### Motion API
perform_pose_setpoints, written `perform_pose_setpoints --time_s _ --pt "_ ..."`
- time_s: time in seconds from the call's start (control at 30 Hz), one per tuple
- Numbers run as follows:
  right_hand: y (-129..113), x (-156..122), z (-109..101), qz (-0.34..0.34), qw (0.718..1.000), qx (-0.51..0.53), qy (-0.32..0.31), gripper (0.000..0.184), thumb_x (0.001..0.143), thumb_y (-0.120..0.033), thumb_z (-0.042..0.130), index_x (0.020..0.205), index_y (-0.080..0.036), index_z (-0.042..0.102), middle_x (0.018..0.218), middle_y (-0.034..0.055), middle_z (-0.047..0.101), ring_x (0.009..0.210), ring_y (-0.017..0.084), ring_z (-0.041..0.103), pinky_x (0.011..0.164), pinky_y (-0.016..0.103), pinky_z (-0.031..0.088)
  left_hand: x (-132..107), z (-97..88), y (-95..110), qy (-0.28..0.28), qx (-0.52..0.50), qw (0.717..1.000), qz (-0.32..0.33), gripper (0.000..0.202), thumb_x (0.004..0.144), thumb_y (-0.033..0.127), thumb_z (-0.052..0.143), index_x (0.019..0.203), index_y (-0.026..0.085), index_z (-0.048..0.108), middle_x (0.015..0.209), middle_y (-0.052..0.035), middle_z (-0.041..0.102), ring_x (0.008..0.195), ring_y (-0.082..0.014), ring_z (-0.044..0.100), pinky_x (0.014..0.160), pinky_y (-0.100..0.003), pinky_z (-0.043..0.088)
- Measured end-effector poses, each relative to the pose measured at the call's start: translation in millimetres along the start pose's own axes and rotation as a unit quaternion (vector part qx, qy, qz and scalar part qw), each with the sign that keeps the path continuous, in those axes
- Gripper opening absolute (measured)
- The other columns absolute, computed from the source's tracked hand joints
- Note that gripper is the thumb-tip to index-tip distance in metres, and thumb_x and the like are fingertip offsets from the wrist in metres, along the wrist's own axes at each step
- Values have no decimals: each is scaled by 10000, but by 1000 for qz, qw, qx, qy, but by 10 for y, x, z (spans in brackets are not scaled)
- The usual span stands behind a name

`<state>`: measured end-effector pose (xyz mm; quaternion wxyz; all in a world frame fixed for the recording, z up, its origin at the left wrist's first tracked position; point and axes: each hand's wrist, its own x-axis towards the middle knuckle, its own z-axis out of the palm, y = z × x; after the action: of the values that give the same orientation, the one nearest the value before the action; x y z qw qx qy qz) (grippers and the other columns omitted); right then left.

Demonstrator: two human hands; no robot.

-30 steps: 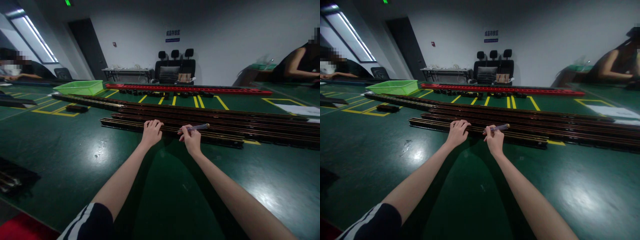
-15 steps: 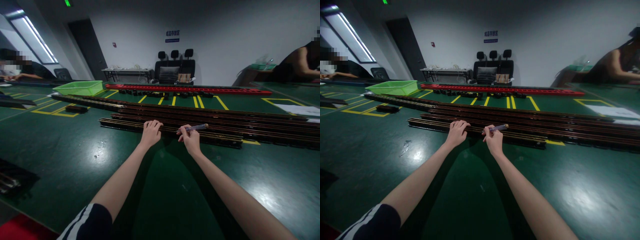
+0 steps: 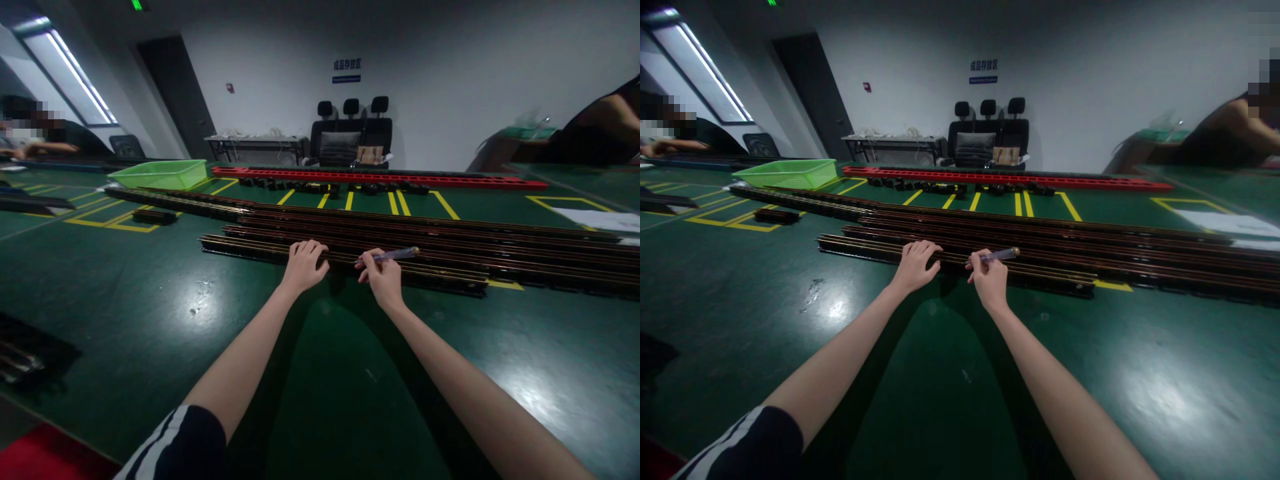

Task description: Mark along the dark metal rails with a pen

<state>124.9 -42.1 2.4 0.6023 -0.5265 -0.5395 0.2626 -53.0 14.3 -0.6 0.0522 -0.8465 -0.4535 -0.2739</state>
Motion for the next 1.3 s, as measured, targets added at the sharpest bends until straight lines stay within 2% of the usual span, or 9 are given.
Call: perform_pose_setpoints --time_s 0.2,0.5,0.87,1.13,1.3 --pt "4 -4 9 -5 1000 3 -1 392 819 -544 521 757 -158 561 675 57 659 418 113 553 423 233 445 1 6 -15 4 6 1000 6 327 868 401 495 1077 168 588 1093 -78 624 1049 -239 529 959 -415 315" --pt "-21 -6 5 1 1000 0 2 436 799 -590 525 748 -158 563 672 60 657 419 116 552 422 239 447 -3 32 -30 4 15 1000 10 379 848 468 537 1076 168 582 1098 -79 622 1050 -242 529 966 -414 314" --pt "-24 -6 8 -1 1000 6 -3 434 803 -588 517 746 -159 554 686 63 657 422 112 553 415 233 446 7 24 -23 -8 22 1000 -2 403 835 492 561 1089 178 568 1114 -82 610 1063 -253 521 967 -417 308" --pt "7 0 4 -1 1000 0 1 381 824 -526 510 760 -154 563 682 63 661 417 117 558 422 235 438 8 21 3 -12 31 999 -8 384 836 469 568 1080 172 565 1103 -81 612 1051 -254 520 954 -417 315" --pt "0 -6 7 1 1000 0 -1 407 817 -556 512 758 -157 563 682 62 660 420 117 558 420 234 438 13 14 27 -15 43 999 -10 367 833 446 554 1070 167 565 1088 -92 609 1030 -260 519 942 -423 323"
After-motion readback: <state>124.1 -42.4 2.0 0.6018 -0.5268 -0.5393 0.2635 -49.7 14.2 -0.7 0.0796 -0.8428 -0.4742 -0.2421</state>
